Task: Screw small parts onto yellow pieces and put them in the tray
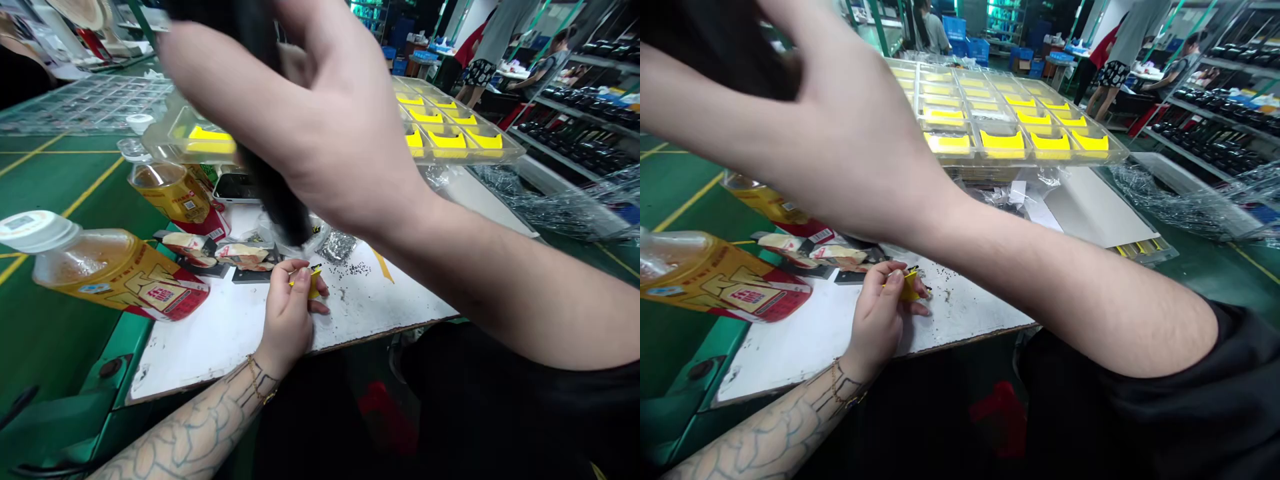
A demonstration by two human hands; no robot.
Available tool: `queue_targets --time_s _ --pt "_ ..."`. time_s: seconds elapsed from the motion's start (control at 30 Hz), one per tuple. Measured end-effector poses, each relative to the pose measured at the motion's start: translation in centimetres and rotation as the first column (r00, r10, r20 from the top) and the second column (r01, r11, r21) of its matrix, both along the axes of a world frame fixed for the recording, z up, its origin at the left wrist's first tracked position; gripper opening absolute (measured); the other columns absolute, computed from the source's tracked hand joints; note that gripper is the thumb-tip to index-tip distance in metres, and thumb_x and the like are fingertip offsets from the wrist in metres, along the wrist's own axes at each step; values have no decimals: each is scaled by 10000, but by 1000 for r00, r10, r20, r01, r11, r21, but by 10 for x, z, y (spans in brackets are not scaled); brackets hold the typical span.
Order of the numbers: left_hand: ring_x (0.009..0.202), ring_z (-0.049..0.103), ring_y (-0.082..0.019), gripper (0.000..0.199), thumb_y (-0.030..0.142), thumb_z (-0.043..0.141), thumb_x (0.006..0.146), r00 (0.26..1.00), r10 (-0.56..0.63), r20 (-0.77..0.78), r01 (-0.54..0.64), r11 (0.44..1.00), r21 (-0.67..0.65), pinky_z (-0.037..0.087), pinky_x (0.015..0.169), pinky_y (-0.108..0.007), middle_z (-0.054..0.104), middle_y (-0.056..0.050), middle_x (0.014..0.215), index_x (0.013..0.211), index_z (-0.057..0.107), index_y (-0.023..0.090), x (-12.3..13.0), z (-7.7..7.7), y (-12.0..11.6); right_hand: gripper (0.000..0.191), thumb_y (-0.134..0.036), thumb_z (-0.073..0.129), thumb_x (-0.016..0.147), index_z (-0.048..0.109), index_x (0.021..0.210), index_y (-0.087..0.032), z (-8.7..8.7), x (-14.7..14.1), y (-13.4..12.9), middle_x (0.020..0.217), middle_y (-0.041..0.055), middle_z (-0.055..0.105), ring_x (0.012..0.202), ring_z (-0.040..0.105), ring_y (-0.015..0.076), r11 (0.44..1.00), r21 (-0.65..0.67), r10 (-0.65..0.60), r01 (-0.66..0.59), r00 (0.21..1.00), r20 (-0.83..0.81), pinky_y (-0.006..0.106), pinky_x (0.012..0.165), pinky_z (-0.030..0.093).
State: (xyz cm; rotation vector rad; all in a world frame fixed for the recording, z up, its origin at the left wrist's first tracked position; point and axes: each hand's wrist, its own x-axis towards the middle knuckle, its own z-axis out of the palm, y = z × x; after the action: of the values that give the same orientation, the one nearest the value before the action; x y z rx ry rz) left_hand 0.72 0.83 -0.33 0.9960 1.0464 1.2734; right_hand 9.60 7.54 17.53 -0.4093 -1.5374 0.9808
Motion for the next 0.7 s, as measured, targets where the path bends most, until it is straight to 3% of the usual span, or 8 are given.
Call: queue_targets --time_s 0.03,0.1,0.13,0.2,0.3,0.43,0.53,0.7 --pt "771 620 -179 269 445 555 962 1000 -14 -1 14 1000 4 566 523 -241 595 1 785 1101 471 231 0 -1 -1 120 -127 625 889 524 881 -192 -6 11 -7 819 -43 569 828 633 94 1000 8 -17 17 999 -32 185 714 542" --pt "760 622 -167 258 445 538 978 996 -92 -20 93 995 31 563 547 -242 605 1 799 1110 470 234 -1 -3 -4 174 -86 607 842 608 989 -178 -20 36 -20 746 -28 527 627 531 101 976 -180 -124 123 992 5 247 566 469" --pt "744 623 -156 252 442 527 988 987 -156 -41 158 986 49 559 565 -242 615 0 809 1119 470 234 -1 -4 -6 320 -70 614 795 613 1093 -185 -28 49 -25 730 -32 530 624 537 113 958 -259 -114 119 993 32 261 579 465" --pt "692 616 -130 245 426 509 1005 951 -293 -98 301 951 69 551 608 -250 638 -2 830 1153 467 234 -1 -6 -10 417 -89 644 745 597 1150 -179 -45 74 -28 713 -23 574 639 559 130 913 -384 -120 137 990 68 285 623 483" --pt "739 637 -144 248 411 499 1014 922 -369 -117 378 924 62 551 661 -274 642 -7 842 1186 463 235 -1 -8 -11 375 -82 579 692 621 1051 -183 -74 98 -20 626 -39 569 515 513 118 909 -314 -273 275 961 49 282 537 450" --pt "806 653 -168 231 399 498 1015 923 -373 -97 376 927 11 552 701 -299 647 -8 853 1181 465 242 -2 -8 -6 181 -145 615 745 611 918 -198 -103 106 -10 525 -64 522 406 445 104 918 -288 -290 274 957 -14 263 439 387" --pt "791 648 -160 214 391 494 1016 922 -374 -102 374 927 -17 550 730 -310 655 -10 860 1164 467 238 -2 -6 -4 95 -234 687 804 604 835 -199 -113 102 -10 500 -74 498 393 447 97 920 -316 -262 233 964 -52 266 445 418" --pt "824 638 -167 233 398 536 994 930 -358 -87 354 934 -53 561 736 -316 607 -2 857 1147 469 235 -1 -2 -5 111 -196 690 802 604 870 -212 -120 97 -10 512 -79 542 410 474 94 926 -331 -218 181 973 -80 268 491 470"
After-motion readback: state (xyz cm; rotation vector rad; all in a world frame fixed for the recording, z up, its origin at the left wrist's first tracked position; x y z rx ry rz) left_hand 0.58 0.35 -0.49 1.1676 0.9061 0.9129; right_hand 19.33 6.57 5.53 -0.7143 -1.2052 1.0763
